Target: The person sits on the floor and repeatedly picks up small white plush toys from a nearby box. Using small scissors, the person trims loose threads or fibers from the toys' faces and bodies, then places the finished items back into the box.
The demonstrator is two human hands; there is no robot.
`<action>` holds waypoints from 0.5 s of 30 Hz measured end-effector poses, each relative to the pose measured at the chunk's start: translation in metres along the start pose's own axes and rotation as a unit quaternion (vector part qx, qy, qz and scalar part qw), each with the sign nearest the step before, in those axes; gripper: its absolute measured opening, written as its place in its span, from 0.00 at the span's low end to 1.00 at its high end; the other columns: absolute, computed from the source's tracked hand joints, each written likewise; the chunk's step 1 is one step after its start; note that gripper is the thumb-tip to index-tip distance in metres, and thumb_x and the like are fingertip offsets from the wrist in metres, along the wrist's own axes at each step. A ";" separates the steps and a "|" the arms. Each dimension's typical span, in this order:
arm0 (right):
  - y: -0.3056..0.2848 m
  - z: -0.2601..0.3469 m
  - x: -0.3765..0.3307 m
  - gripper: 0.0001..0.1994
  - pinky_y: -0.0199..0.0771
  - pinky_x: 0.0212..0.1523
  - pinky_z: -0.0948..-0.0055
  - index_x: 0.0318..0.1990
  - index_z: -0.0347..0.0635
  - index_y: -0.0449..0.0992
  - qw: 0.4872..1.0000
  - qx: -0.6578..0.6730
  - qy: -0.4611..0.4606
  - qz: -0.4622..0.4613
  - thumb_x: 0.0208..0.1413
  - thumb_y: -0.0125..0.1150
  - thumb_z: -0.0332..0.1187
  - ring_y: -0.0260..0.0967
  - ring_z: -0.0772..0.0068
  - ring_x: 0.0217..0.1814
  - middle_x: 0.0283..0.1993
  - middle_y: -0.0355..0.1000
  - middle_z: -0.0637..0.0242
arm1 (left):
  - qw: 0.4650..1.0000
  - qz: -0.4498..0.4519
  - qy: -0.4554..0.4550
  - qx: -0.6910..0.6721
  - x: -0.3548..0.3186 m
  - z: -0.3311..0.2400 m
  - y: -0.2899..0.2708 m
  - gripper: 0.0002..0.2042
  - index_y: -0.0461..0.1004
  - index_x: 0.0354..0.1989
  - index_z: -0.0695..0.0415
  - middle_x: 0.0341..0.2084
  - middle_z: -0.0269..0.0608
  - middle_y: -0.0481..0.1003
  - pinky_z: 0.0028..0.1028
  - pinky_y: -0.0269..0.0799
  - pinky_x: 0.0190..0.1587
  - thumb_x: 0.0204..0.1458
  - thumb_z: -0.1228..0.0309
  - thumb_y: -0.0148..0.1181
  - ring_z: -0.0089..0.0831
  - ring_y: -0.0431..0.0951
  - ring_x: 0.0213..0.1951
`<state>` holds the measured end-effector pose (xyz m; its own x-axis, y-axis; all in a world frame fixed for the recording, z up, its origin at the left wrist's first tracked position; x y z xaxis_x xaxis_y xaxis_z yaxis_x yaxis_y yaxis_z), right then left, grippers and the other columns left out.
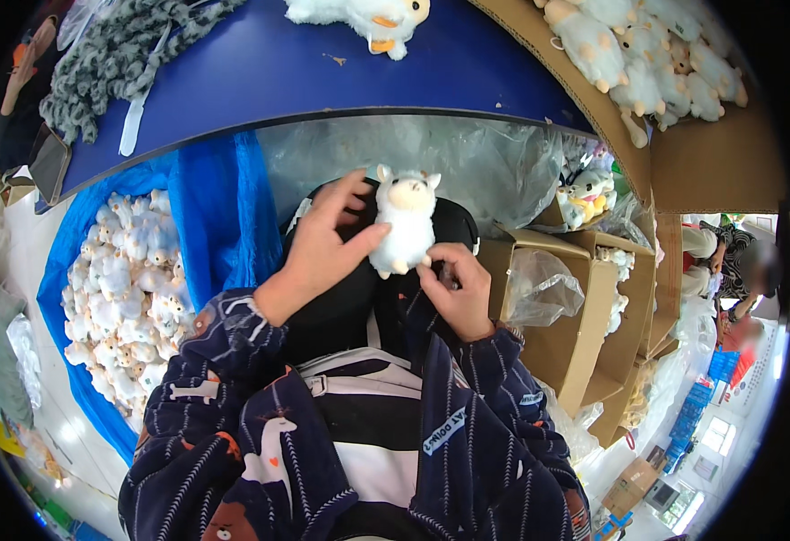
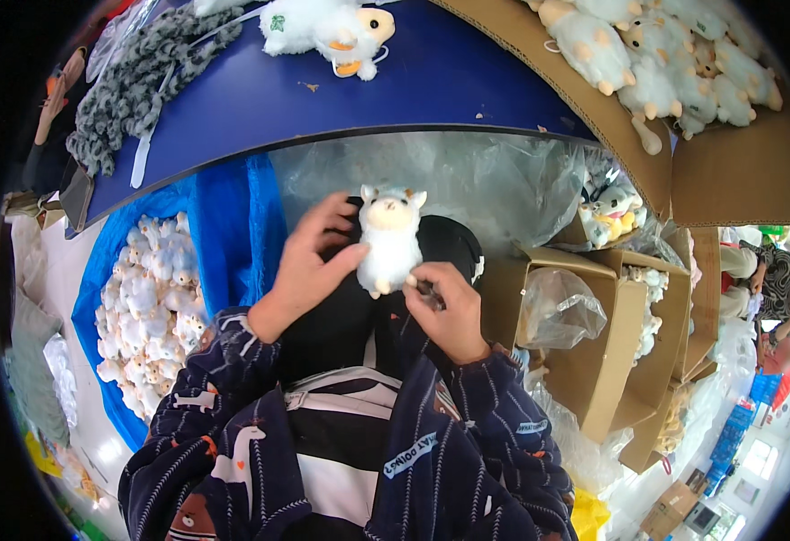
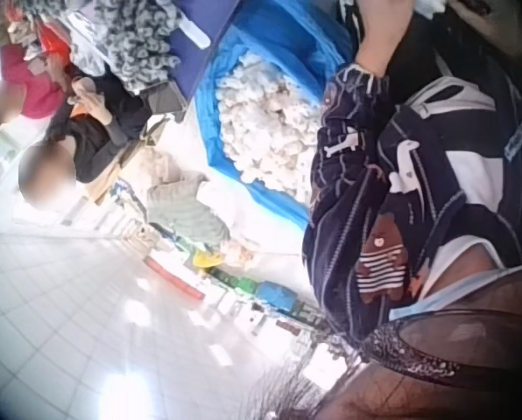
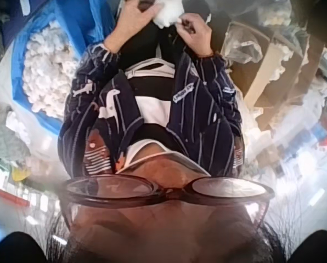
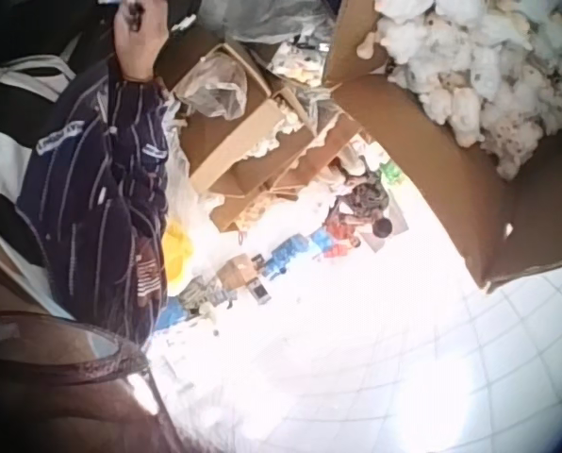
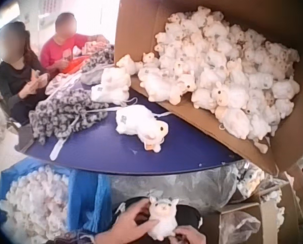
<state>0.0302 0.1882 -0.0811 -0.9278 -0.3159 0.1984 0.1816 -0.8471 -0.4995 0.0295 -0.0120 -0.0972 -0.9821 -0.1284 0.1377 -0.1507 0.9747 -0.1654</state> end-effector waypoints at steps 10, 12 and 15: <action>0.002 -0.005 0.016 0.09 0.67 0.28 0.80 0.34 0.37 0.72 0.999 0.021 0.044 -0.002 0.45 0.65 0.25 0.67 0.78 0.27 0.30 0.70 0.65 | 0.978 0.073 0.145 0.129 -0.015 -0.018 0.013 0.20 0.69 0.43 0.59 0.30 0.44 0.70 0.32 0.70 0.31 0.40 0.72 0.66 0.40 0.73 0.30; 0.001 -0.004 0.020 0.09 0.67 0.29 0.79 0.34 0.37 0.72 0.998 0.026 0.058 0.024 0.46 0.64 0.25 0.68 0.77 0.28 0.29 0.70 0.64 | 0.987 0.064 0.108 0.105 -0.008 -0.018 0.018 0.14 0.70 0.39 0.59 0.28 0.44 0.69 0.31 0.69 0.28 0.43 0.74 0.63 0.39 0.72 0.26; 0.001 -0.010 0.023 0.08 0.67 0.29 0.78 0.33 0.36 0.72 0.996 0.022 0.062 0.052 0.47 0.64 0.27 0.67 0.77 0.27 0.28 0.69 0.65 | 0.991 0.078 0.074 0.081 0.001 -0.009 0.023 0.07 0.71 0.35 0.60 0.26 0.43 0.69 0.28 0.68 0.27 0.47 0.77 0.58 0.35 0.72 0.25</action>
<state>0.0057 0.1838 -0.0854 -0.9358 -0.3501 0.0409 0.2904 -0.8316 -0.4733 0.0262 0.0123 -0.0921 -0.9695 0.0604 0.2376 -0.0272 0.9367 -0.3491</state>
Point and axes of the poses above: each hand's wrist, its own x-axis towards the middle knuckle, its own y-axis out of the palm, z = x × y, the point moved 2 cm from there along x, towards the middle knuckle
